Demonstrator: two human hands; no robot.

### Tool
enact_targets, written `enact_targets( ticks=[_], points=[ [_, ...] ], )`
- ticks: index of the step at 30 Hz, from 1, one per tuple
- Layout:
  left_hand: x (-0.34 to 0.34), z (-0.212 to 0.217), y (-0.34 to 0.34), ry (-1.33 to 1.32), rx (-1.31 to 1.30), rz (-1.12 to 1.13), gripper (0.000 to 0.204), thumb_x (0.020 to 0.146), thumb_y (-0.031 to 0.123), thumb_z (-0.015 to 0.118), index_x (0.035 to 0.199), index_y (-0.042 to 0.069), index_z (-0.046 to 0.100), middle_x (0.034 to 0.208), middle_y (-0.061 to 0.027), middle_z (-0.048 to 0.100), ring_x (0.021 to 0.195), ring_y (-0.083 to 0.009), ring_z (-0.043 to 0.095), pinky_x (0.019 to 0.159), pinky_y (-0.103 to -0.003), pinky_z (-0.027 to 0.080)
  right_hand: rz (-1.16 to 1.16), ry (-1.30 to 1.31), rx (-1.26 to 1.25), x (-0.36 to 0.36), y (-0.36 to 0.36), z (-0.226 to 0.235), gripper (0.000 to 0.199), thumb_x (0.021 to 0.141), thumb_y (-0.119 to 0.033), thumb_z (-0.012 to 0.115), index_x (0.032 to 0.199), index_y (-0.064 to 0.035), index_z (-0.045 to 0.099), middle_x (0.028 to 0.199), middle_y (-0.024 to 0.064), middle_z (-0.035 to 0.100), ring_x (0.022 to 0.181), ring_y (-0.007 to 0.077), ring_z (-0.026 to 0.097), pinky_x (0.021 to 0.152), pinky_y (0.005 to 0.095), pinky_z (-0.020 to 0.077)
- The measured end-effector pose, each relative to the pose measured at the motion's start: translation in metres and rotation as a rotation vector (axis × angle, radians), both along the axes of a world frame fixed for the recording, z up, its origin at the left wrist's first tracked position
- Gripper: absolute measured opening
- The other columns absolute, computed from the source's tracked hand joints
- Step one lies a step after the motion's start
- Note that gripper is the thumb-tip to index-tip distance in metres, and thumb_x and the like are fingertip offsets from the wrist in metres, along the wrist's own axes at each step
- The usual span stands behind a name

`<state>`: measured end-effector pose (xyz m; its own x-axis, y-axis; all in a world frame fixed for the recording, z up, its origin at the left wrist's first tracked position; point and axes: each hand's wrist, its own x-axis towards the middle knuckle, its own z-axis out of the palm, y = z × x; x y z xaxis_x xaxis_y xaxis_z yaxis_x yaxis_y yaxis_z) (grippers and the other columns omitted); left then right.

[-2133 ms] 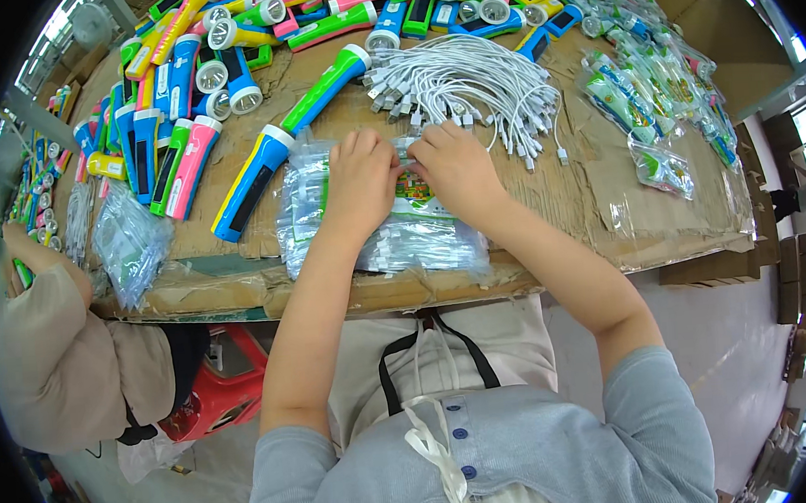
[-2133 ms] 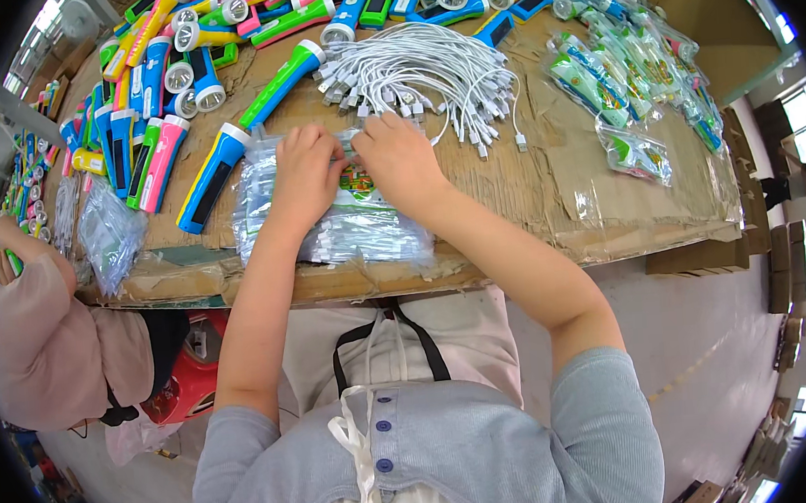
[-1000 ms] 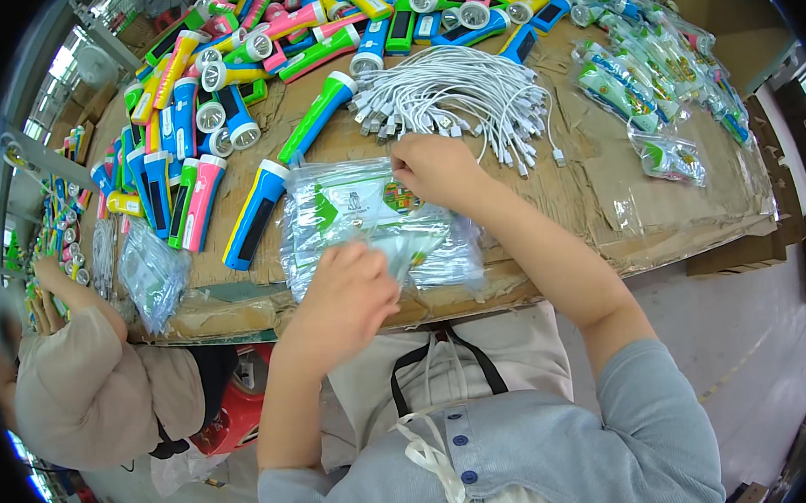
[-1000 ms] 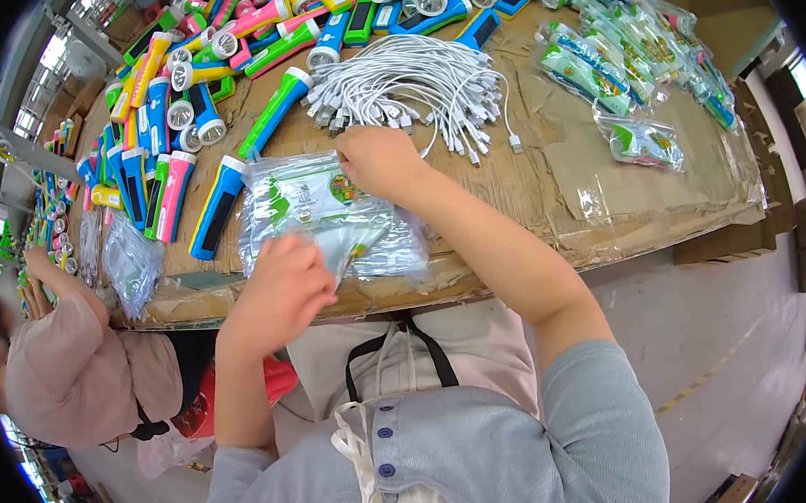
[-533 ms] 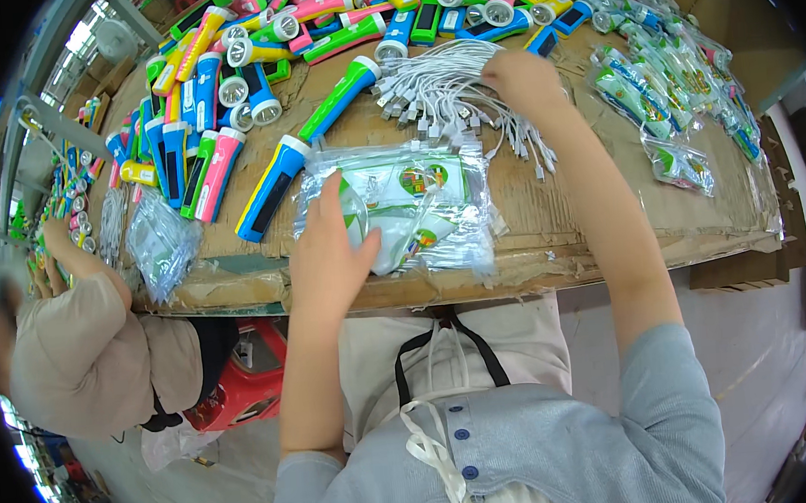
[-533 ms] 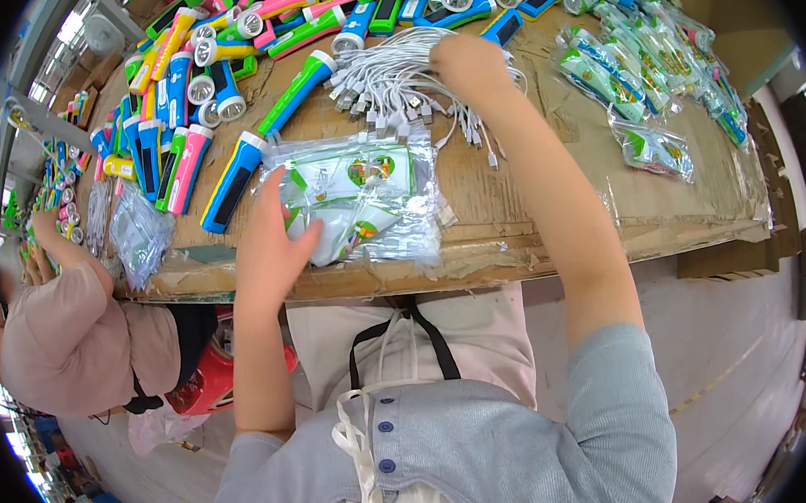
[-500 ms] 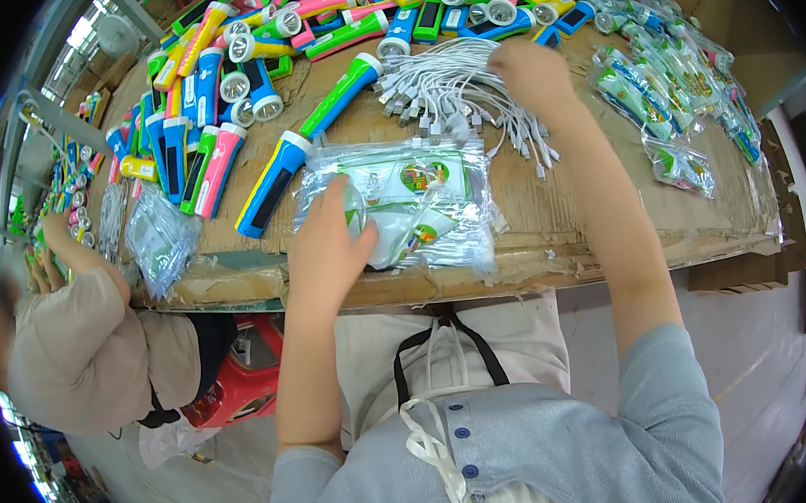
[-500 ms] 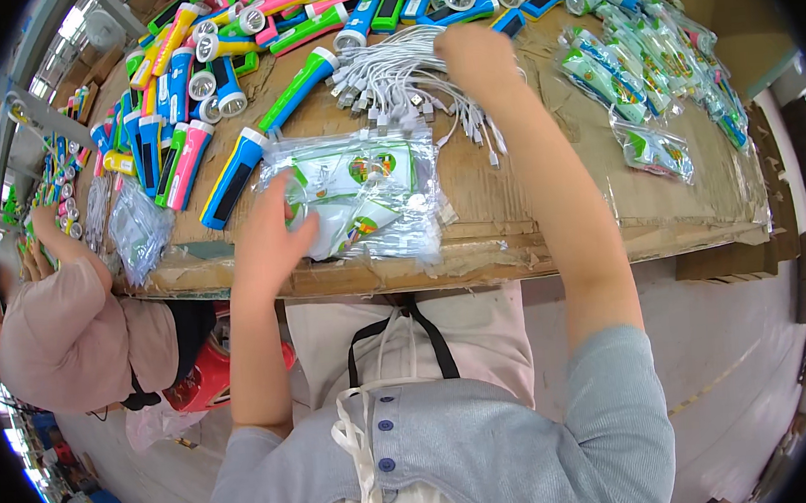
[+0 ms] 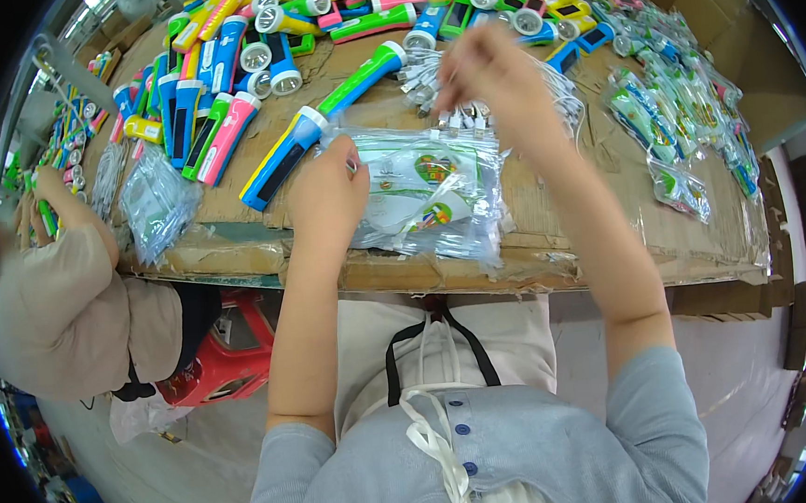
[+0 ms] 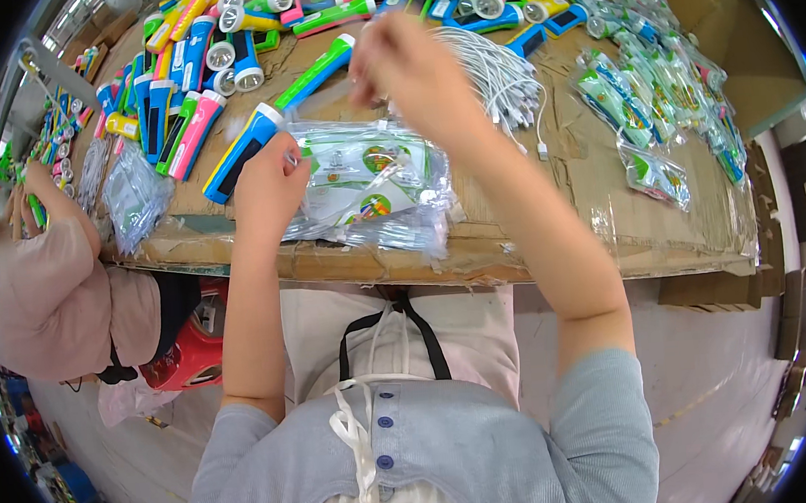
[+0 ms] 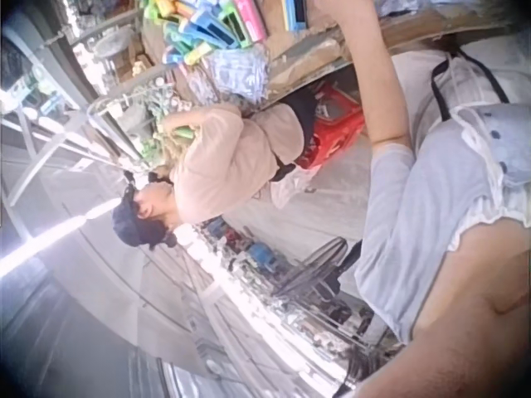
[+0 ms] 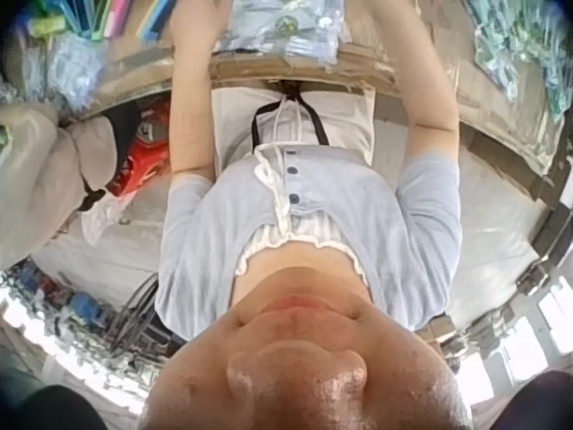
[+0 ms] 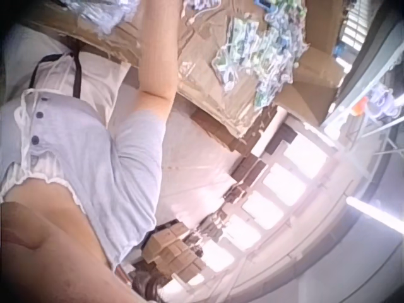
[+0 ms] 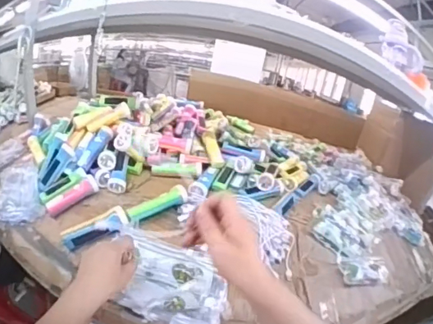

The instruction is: Placing small colorful flashlights into plastic bags.

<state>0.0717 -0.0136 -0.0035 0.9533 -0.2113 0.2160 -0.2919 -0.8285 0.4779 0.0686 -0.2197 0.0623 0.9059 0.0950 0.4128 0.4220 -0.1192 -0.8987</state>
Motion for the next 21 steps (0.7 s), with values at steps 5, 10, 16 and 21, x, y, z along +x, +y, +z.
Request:
enact_targets(
  ticks=[5,10,16,21],
  points=[
    [0.001,0.004,0.006,0.279,-0.681,0.121,0.016,0.083,0.014,0.062,0.084,0.004,0.05,0.058,-0.0083,0.056,0.046,-0.0156,0.056,0.038,-0.031,0.04,0.158,-0.078,-1.039,-0.023,0.021,-0.053,0.012,0.082,-0.009,0.056,0.091,-0.0035,0.056,0.078,0.0127,0.061,0.072,0.0252,0.064,0.064,0.0347,0.0509],
    [-0.011,0.003,0.009,0.141,-0.789,0.161,0.016,0.084,0.011,0.062,0.083,0.002,0.048,0.053,-0.0058,0.053,0.044,-0.0116,0.054,0.041,-0.028,0.039,0.378,0.073,-1.796,-0.018,0.047,-0.022,0.016,0.076,-0.013,0.06,0.089,-0.0053,0.066,0.075,0.0136,0.064,0.071,0.0267,0.065,0.059,0.0381,0.051],
    [-0.022,0.0,0.019,0.2,-0.771,0.182,0.015,0.082,0.011,0.063,0.084,0.003,0.05,0.048,-0.0055,0.051,0.042,-0.0132,0.052,0.043,-0.03,0.037,0.356,0.804,-0.887,0.102,0.05,0.002,0.048,0.083,-0.042,0.061,0.102,0.0026,0.062,0.078,0.0162,0.066,0.072,0.026,0.068,0.056,0.0347,0.0564],
    [-0.026,-0.012,0.015,0.123,-0.682,0.126,0.016,0.08,0.013,0.065,0.081,0.003,0.052,0.05,-0.0089,0.052,0.042,-0.0199,0.052,0.044,-0.034,0.037,-0.34,0.697,-0.328,0.191,0.065,-0.091,0.054,0.081,-0.039,0.06,0.102,0.0113,0.057,0.101,0.0265,0.062,0.072,0.0326,0.068,0.055,0.0398,0.0581]
  ],
)
